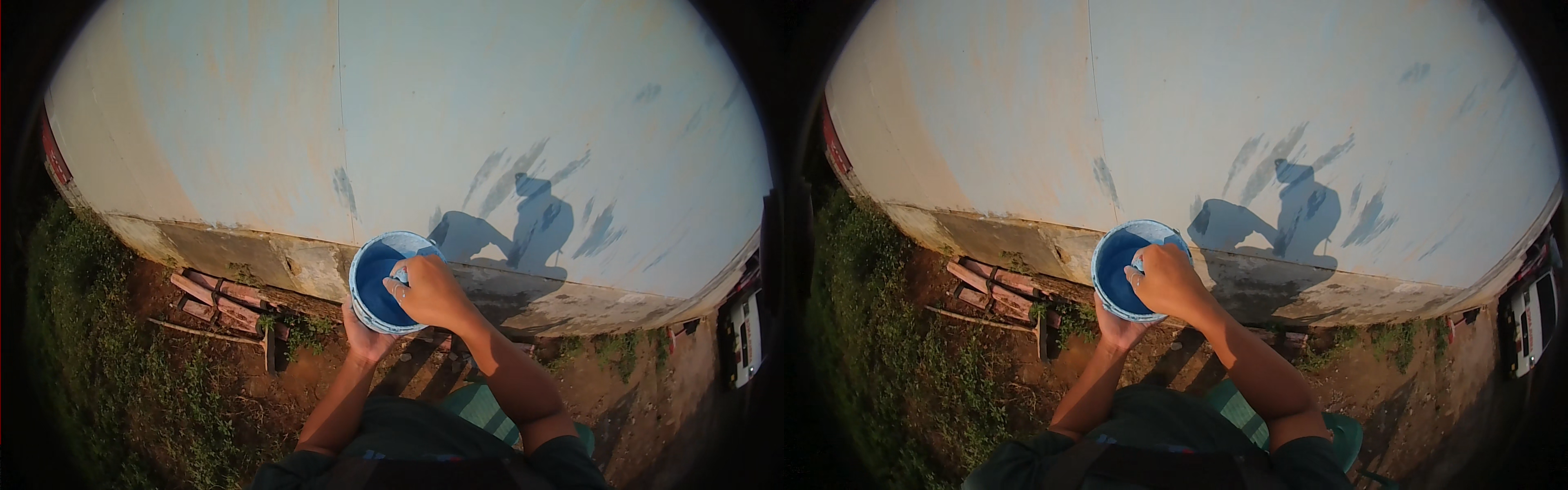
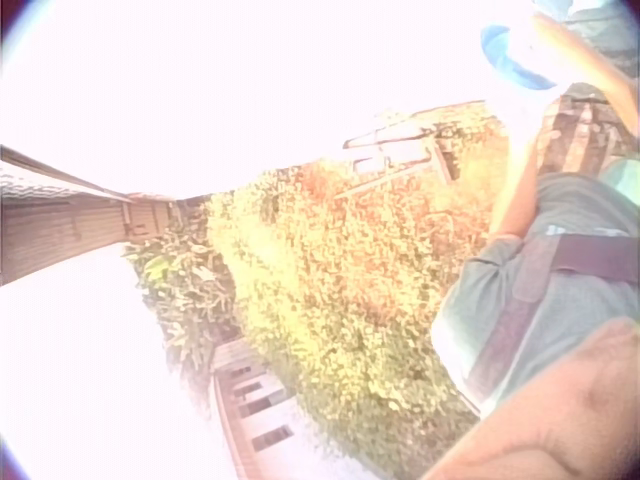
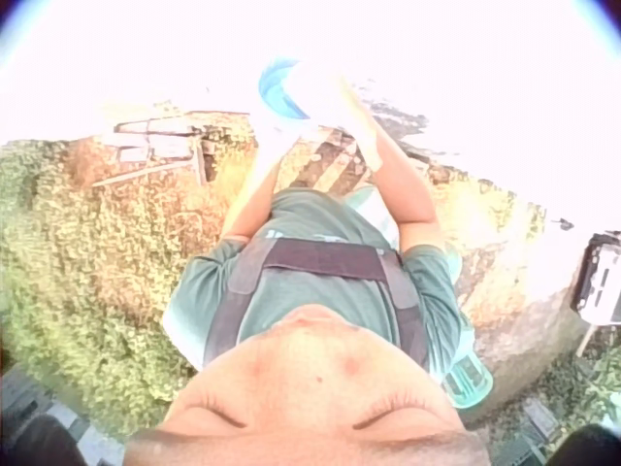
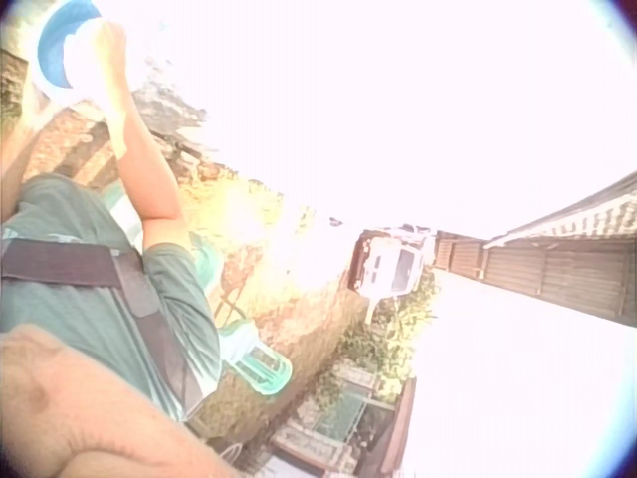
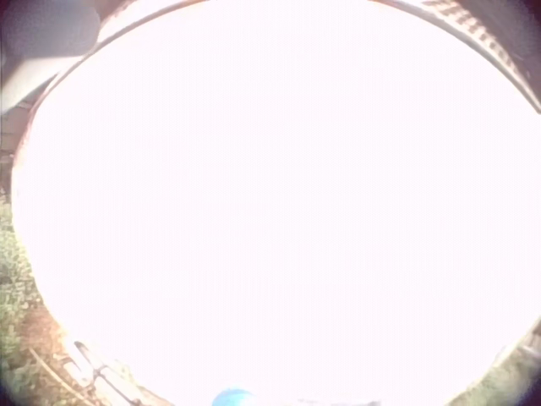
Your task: The person paints an exterior wall with light blue paint using a paint brush, dipping the brush into a paint bucket and applying the paint to the wall.
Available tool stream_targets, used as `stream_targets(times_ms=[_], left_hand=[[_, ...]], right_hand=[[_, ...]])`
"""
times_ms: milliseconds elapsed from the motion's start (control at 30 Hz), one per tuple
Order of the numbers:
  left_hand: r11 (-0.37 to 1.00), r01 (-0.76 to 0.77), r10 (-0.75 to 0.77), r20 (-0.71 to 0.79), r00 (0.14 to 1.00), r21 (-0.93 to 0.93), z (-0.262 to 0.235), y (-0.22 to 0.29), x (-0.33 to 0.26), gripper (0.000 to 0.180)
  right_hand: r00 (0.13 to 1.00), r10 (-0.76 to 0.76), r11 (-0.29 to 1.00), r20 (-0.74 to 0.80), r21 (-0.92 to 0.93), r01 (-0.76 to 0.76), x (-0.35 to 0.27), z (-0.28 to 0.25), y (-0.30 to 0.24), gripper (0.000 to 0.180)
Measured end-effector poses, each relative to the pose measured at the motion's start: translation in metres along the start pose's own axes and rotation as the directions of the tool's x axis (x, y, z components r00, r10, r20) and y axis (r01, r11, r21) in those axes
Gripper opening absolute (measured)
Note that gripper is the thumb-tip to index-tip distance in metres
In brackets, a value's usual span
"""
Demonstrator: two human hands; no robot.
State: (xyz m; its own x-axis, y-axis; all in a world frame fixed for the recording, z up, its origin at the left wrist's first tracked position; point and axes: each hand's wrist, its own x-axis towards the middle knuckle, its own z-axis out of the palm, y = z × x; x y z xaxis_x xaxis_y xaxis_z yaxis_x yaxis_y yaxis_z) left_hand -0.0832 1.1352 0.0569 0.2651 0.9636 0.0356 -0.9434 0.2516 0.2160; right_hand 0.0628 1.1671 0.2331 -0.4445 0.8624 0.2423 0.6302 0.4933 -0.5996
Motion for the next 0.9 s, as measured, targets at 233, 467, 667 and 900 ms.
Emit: stream_targets(times_ms=[233,467,667,900], left_hand=[[0.996,0.059,-0.064,-0.082,0.995,-0.068,0.014,-0.023,0.012,0.068],[0.99,0.135,-0.136,-0.042,0.99,-0.032,0.002,-0.049,0.04,0.063],[0.938,0.347,-0.347,0.024,0.938,0.011,-0.011,-0.07,0.066,0.073],[0.801,0.595,-0.585,-0.121,0.802,0.07,-0.052,-0.123,0.085,0.078]], right_hand=[[0.997,-0.037,0.972,0.072,0.233,0.019,-0.017,-0.017,0.008,0.023],[0.923,-0.147,0.973,-0.355,-0.221,0.07,-0.045,-0.044,0.047,0.025],[0.844,0.319,0.947,-0.432,0.171,-0.271,-0.087,-0.05,0.101,0.031],[0.636,0.612,0.789,-0.47,0.307,-0.532,-0.142,-0.029,0.139,0.031]])
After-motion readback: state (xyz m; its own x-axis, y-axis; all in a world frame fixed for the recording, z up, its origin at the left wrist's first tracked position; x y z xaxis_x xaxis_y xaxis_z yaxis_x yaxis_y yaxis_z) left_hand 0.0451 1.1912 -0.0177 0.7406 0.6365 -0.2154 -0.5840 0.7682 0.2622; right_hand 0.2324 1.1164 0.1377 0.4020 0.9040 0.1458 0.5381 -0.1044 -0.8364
